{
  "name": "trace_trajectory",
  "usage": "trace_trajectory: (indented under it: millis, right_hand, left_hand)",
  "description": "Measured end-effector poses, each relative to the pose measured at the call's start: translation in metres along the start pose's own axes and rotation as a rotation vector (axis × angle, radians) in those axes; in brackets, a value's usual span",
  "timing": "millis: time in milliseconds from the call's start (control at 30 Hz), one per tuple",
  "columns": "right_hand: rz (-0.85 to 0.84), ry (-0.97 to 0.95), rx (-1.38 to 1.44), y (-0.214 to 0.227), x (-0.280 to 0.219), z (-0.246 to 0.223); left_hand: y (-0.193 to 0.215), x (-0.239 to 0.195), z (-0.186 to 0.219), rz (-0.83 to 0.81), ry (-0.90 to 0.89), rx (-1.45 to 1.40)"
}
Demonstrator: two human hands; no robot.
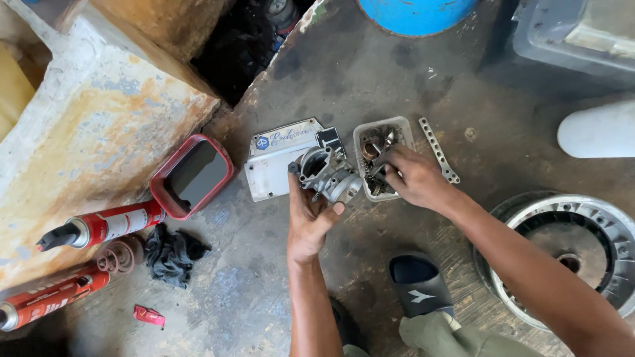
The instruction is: Disassembling a motorcycle carburetor using a screwdriver to remove screws and internal components
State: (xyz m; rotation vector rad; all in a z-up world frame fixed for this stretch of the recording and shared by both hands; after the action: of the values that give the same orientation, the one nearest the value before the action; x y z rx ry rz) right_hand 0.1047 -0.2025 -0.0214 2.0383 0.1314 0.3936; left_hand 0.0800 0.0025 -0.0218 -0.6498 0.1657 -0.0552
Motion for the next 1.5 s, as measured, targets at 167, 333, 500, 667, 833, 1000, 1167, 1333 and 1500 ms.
trace_trajectory:
  millis: [167, 333, 500, 667, 833, 1000, 1167, 1333, 1500]
  right_hand:
    - [-0.191, 0.117, -0.166, -0.015, 0.001, -0.003]
    - [-0.42, 0.027, -0.14, -0.06, -0.048, 0.021]
    - [-0.423, 0.266, -0.35, -0.084, -0.088, -0.012]
    - [-0.228, 0.243, -0.355, -0.07, -0.075, -0.004]
    - [0.144, 0.237, -0.539, -0.023, -0.014, 0.0]
    - [0.072, 0.204, -0.624, -0.032, 0.0, 0.031]
    - [0.046, 0.077, -0.531, -0.039, -0.007, 0.051]
    - [-0.036, 0.063, -0.452, -0.059, -0.013, 0.035]
    - [0.03, -0.062, -0.448, -0.076, -0.024, 0.044]
  left_hand:
    - [-0.005, 0.001, 0.006, 0.008, -0.027, 0.037]
    - [0.004, 0.002, 0.006, 0.026, -0.034, 0.015]
    - [-0.012, 0.008, 0.013, 0.004, -0.031, 0.001]
    - [0.008, 0.005, -0.007, 0.012, -0.015, -0.008]
    - [-0.01, 0.005, 0.007, 0.003, -0.006, 0.042]
    - [-0.024, 0.007, 0.023, -0.015, -0.026, 0.052]
    - [-0.014, 0.003, 0.018, 0.001, -0.003, 0.081]
    - [-0.003, 0.004, 0.003, 0.006, -0.014, 0.062]
    - [-0.015, 0.0, 0.014, 0.048, 0.056, 0.09]
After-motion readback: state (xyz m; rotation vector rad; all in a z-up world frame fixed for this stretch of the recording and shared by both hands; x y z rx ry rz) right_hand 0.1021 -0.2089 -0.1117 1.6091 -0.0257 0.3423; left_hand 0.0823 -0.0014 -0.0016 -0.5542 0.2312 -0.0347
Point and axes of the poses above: each hand's wrist, its own x-axis towards the middle knuckle, its own y-axis out of the back of the hand, z = x × y, the point moved 9 cm from there along x, towards the middle knuckle, and after that the axes turned 15 degrees about -x, right-handed, at the moved point
